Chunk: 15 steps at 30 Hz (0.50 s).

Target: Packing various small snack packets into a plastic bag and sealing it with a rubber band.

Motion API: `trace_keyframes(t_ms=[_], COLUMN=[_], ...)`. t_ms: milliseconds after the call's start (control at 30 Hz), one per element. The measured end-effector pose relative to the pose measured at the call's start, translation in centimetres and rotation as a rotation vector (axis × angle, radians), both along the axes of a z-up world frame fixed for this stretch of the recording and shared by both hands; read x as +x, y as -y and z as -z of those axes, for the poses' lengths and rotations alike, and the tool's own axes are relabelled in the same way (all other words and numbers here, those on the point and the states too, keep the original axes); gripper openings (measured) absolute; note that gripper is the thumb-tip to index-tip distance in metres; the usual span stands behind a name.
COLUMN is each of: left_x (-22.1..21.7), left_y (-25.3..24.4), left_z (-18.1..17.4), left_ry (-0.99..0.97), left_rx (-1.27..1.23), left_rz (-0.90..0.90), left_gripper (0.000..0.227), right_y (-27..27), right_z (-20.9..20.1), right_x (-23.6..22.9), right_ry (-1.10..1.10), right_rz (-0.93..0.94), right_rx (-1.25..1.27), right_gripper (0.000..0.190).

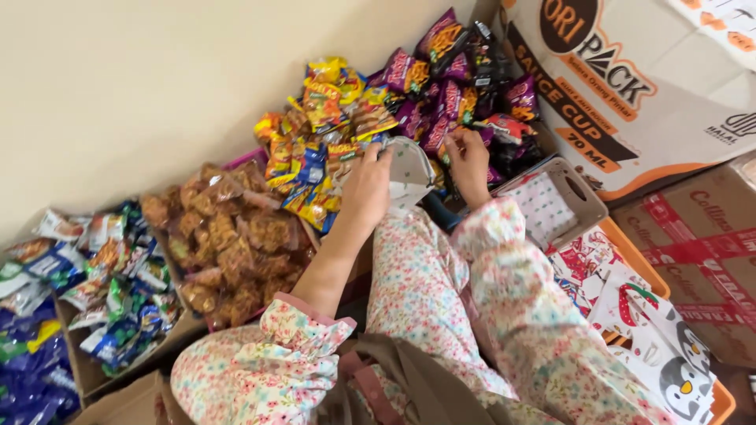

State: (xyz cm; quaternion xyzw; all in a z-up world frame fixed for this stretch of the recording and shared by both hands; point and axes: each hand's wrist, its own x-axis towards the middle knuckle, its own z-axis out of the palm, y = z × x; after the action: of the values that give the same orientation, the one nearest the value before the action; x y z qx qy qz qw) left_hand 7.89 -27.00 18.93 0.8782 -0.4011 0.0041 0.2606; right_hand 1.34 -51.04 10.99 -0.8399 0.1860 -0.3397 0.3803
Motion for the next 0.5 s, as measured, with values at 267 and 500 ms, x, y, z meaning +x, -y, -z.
trace_keyframes(t_ms=[267,500], left_x=[1.1,1.4], left_y=[4.1,4.3], left_z=[-3.4,-3.4], left_ry=[-0.158,-0.204], left_rx=[0.121,0.072], left_rz=[0.055,0.109], left_gripper=[0.072,0.074], right_y=[5.8,3.9], right_z=[7.6,8.3], right_x=[6.3,8.3], right_ry=[-0.554,-0.857], right_rz=[0.074,0.359], right_rx=[-0.382,-0.298], right_gripper=[0.054,0.045])
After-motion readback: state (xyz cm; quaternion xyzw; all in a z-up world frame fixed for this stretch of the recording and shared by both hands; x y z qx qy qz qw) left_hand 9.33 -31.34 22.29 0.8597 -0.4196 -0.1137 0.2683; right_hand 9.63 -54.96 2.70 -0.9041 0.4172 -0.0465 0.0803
